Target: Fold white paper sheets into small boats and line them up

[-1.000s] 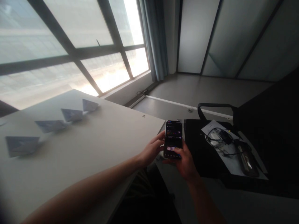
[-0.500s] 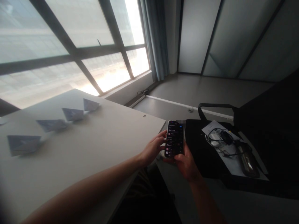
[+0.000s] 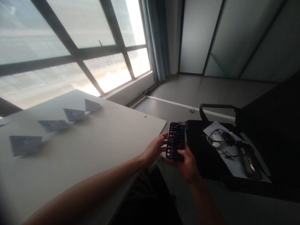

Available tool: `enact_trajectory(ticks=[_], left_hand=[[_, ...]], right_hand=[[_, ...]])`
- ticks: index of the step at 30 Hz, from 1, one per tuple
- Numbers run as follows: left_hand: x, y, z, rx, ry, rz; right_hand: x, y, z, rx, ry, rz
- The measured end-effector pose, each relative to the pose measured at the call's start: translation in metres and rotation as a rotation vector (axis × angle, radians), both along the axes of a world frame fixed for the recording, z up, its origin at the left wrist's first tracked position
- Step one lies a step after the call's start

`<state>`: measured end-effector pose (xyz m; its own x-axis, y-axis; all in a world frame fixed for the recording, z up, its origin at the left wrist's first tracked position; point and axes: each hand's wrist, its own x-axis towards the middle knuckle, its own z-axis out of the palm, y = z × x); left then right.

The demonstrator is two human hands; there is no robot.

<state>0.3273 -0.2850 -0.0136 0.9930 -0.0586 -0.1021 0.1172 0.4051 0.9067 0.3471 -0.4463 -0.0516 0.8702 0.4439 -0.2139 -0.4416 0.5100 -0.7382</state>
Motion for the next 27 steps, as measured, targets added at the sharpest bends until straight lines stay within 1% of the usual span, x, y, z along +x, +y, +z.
enact_trajectory(ticks=[2, 6, 10, 14, 17, 21, 27], left_hand=[[-0.001, 0.000, 0.002, 0.010, -0.009, -0.009], [0.001, -0.001, 0.008, -0.011, 0.032, 0.002], [0.006, 0.002, 0.012, -0.052, 0.080, 0.044], [0.010, 0.005, 0.016, -0.040, 0.084, 0.091], [0.011, 0.006, 0.018, -0.025, 0.049, 0.137], [0.010, 0.007, 0.018, 0.007, 0.026, 0.097], [0.008, 0.007, 0.016, 0.015, 0.059, 0.047]], right_hand=[[-0.001, 0.000, -0.001, -0.002, -0.037, 0.021], [-0.004, -0.002, 0.001, 0.053, -0.065, 0.084], [-0.007, -0.001, 0.005, 0.065, -0.082, 0.132], [-0.011, -0.001, 0.007, 0.065, -0.111, 0.161], [-0.014, -0.001, 0.006, 0.065, -0.132, 0.191], [-0.018, -0.001, 0.005, 0.058, -0.140, 0.230], [-0.018, 0.000, 0.007, 0.083, -0.125, 0.238]])
